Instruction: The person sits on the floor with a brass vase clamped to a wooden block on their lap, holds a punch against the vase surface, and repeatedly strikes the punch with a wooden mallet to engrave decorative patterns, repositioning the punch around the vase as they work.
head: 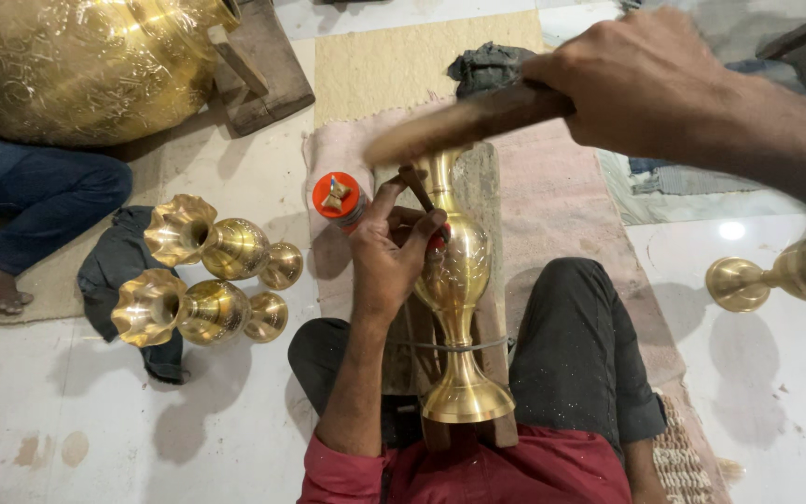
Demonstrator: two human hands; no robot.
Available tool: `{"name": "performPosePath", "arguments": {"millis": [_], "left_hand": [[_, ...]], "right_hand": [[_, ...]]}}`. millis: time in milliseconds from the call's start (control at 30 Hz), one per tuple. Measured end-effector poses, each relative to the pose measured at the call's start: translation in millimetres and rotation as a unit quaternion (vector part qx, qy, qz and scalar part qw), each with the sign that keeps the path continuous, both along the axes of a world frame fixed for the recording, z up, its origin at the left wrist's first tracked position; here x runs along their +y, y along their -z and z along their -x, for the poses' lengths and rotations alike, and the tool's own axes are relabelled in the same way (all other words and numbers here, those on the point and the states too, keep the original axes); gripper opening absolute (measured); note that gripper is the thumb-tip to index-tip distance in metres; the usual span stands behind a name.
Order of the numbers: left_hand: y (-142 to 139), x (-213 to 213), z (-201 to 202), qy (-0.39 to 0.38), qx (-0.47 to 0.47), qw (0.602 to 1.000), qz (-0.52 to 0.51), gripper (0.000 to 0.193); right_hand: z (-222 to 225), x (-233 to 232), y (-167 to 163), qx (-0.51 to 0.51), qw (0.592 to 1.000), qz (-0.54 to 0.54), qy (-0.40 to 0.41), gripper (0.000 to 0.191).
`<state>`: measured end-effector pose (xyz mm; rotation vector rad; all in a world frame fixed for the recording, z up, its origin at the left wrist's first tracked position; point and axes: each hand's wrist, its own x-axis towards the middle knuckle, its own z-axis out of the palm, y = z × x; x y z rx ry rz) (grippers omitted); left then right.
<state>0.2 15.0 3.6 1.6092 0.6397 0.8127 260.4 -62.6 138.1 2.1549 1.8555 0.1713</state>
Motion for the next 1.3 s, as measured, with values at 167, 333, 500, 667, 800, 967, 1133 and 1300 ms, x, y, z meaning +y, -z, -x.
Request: {"name": "performPosePath", "arguments": {"millis": [167,333,500,667,800,967,1133,1300], "left_hand": [[0,2,0,0.020,-0.021,1.000,0.009,0.048],[1,5,-1,0.031,-0.014,0.999,0.010,0.049],[5,10,0,0.039,0.015,0.998,-0.041,0.053],[8,15,-1,0.059,0.013,0.998,-0.004,0.053],[9,18,2,0.084,0.010,0.996,0.000,0.057],[11,25,1,0.076,-0.068,0.994,0.045,0.051],[-4,41,-5,0.108,-0.095,0.988,0.056,0.052],[-29,57,-21,0.211,0.099,0.967,0.101,0.056]], "right_hand": [[0,-3,1,-0.043,0.998,0.049,0.019,0.034],[-1,-8,1,0.011,1.000,-0.001,0.005,0.018],[-1,-13,1,0.081,0.996,-0.024,0.041,0.018],[-4,-20,5,-0.004,0.998,0.033,0.055,0.022],[-4,-27,13,0.198,0.976,-0.088,0.023,0.030],[0,-50,34,-0.009,0.994,0.051,0.093,0.023],[13,-88,73,0.319,0.929,0.073,0.170,0.058],[48,-130,123,0.461,0.855,0.043,0.236,0.066]]}}
